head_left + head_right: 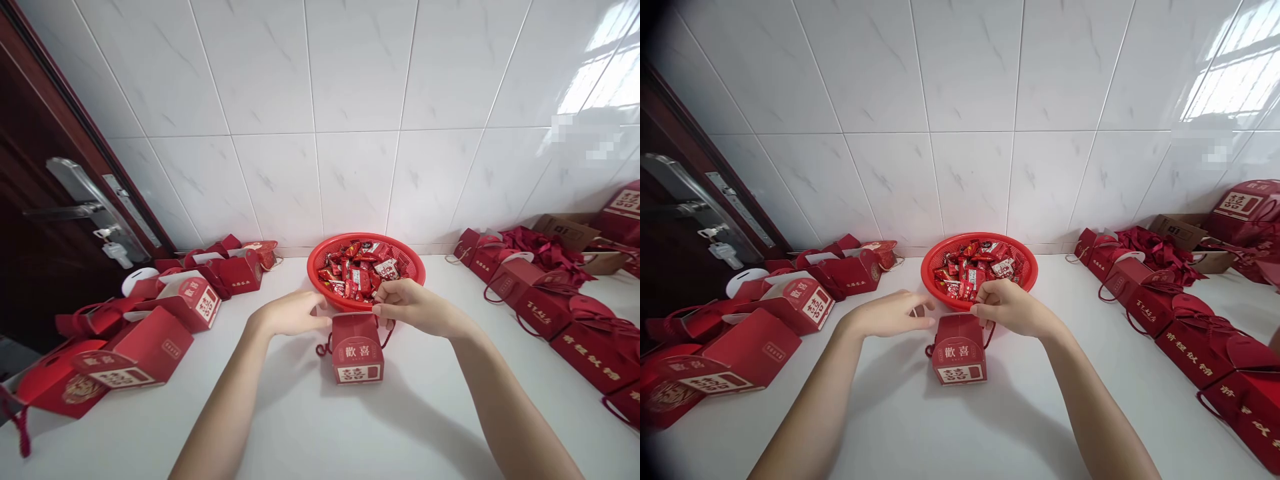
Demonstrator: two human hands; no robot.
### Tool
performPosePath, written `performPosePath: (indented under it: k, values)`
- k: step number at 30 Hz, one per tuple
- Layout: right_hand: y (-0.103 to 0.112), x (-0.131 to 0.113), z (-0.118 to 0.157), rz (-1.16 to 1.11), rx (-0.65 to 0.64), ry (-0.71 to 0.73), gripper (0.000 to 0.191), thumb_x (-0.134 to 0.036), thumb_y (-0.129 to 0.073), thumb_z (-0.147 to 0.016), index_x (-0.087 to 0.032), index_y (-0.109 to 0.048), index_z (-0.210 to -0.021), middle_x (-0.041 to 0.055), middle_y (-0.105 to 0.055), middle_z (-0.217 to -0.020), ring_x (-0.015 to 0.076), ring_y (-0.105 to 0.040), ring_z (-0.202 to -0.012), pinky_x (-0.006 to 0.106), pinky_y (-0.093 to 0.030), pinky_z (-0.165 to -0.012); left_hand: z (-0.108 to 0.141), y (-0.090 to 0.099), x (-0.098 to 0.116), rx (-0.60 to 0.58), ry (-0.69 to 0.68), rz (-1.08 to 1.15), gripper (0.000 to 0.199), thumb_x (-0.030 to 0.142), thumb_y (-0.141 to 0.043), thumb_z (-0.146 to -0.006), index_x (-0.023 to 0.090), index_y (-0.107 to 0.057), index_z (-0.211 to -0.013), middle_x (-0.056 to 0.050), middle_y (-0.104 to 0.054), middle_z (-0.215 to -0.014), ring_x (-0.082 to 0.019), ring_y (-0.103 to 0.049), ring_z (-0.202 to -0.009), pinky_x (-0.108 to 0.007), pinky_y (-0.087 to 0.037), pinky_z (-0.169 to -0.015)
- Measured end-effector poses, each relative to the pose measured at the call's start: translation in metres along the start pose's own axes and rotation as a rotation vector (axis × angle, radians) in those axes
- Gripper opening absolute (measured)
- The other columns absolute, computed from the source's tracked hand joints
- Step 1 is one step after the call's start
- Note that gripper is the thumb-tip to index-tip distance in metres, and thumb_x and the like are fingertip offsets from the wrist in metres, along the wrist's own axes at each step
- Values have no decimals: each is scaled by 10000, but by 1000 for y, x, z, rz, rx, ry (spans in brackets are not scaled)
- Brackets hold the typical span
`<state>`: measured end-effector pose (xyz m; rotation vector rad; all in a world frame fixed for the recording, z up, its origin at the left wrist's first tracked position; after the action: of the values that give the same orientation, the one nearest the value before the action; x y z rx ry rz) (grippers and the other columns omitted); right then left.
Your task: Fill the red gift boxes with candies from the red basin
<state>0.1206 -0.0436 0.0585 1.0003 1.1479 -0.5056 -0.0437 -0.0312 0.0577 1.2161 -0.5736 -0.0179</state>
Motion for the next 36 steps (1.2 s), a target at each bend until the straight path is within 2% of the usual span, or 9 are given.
performPosePath:
  k: [3,6,12,17,19,23,26,31,36]
  values:
    - [1,2,0,32,12,-28,203,-363,-659,-852,-211,-547,-776,18,-684,-697,196,-665,-712,325,-499,-665,-13,-23,-2,-162,-26,-52,242,316,-585,-801,197,-712,-969,-60,-754,-971,-244,-687,-834,-272,-464,-645]
    - [2,2,0,52,22,-32,189,-346,-649,-847,-211,-539,-775,22,-689,-703,199,-667,-715,328,-496,-663,-23,-47,3,-313,-87,51,239,241,-613,-741,195,-710,-954,-40,-764,-924,-238,-695,-828,-271,-496,-673]
    - [7,4,0,61,41,-40,192,-341,-655,-829,-217,-526,-762,20,-683,-709,202,-666,-713,322,-490,-642,-42,-59,6,-265,-112,130,353,112,-662,-544,188,-688,-888,-29,-739,-847,-246,-685,-792,-260,-485,-593]
    - [19,2,4,85,72,-17,198,-328,-648,-817,-222,-517,-712,6,-657,-662,179,-627,-670,305,-459,-614,-27,-44,2,-250,-122,161,332,133,-587,-586,208,-620,-908,19,-619,-662,-184,-582,-601,-250,-397,-497]
    - [27,0,7,104,96,-4,202,-335,-642,-820,-223,-523,-702,4,-650,-651,173,-612,-659,296,-440,-593,-16,-28,5,-207,-152,246,334,177,-586,-650,215,-577,-982,27,-617,-716,-169,-584,-644,-250,-431,-556]
    - [38,-3,14,107,128,3,241,-399,-657,-825,-229,-535,-705,2,-653,-658,169,-603,-652,294,-425,-579,2,10,20,-35,-258,506,211,250,-638,-744,209,-534,-923,10,-609,-850,-160,-604,-809,-280,-496,-746]
    - [44,-8,18,55,161,18,263,-429,-672,-828,-224,-547,-720,4,-664,-669,166,-616,-662,298,-441,-605,7,26,27,100,-271,729,211,288,-681,-792,201,-540,-922,7,-606,-853,-157,-617,-829,-312,-501,-817]
    - [39,-28,25,-72,188,121,320,-487,-707,-824,-204,-573,-758,16,-670,-712,168,-638,-696,311,-492,-670,16,27,54,115,-411,1022,348,294,-698,-848,182,-574,-1154,-90,-696,-1072,-202,-681,-906,-396,-517,-914]
    - [23,-37,28,-196,201,156,339,-466,-764,-795,-199,-610,-935,45,-712,-832,203,-688,-810,336,-536,-720,30,16,78,51,-509,1032,410,259,-657,-915,253,-591,-1320,-109,-548,-1469,-303,-594,-1268,-439,-515,-1024]
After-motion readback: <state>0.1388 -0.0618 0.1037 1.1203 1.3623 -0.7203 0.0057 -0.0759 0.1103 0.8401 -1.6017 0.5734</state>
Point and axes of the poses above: each hand's wrist, its own z-axis away from the middle knuckle, its own y-axis out of the back of the hand, x = y × z, the point moved 10 cm from there along -z, towards the middle knuckle
